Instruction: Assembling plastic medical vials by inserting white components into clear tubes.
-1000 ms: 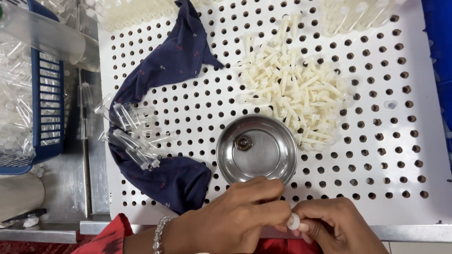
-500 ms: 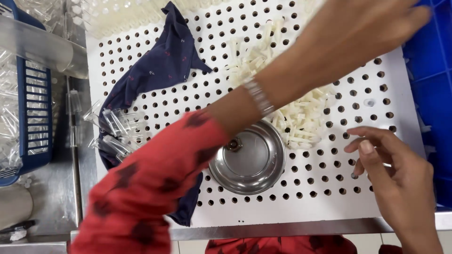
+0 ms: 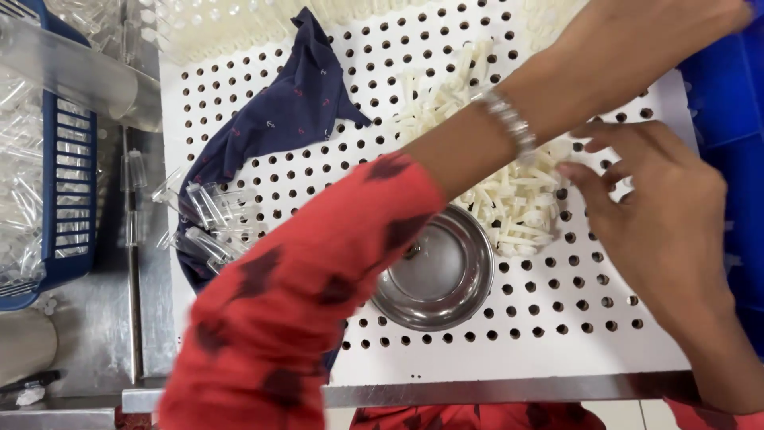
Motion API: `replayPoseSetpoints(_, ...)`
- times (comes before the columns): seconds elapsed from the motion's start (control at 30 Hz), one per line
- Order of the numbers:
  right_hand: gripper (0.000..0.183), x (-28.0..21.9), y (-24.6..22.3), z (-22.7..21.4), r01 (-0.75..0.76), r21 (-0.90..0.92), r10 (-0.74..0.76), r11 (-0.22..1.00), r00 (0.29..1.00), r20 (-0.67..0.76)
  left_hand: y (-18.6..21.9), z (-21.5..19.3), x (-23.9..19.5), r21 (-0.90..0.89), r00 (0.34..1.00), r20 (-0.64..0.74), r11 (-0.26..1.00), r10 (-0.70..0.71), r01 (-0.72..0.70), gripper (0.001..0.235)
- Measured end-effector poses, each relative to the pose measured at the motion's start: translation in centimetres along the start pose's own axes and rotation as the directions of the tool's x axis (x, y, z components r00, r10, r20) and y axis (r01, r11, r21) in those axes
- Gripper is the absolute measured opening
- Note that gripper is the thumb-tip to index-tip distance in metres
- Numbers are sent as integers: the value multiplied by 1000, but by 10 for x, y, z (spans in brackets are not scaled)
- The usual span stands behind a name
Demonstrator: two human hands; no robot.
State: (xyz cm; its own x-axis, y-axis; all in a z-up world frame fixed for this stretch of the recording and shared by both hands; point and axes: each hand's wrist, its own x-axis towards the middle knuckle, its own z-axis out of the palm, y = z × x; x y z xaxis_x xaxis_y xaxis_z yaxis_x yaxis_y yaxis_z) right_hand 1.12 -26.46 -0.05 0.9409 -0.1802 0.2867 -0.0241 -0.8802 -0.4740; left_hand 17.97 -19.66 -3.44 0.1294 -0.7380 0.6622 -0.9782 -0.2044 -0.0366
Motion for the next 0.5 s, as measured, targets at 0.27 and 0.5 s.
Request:
replayPoseSetpoints(0.27, 26, 4, 11, 17, -157, 25, 154, 987, 982, 108, -3, -181, -68, -61, 980, 158, 989, -120, 131, 44)
replayPoseSetpoints(0.5, 34, -13, 17, 9, -161, 26, 160, 987, 986, 45, 16, -254, -199, 419, 384, 633, 715, -672, 560, 18)
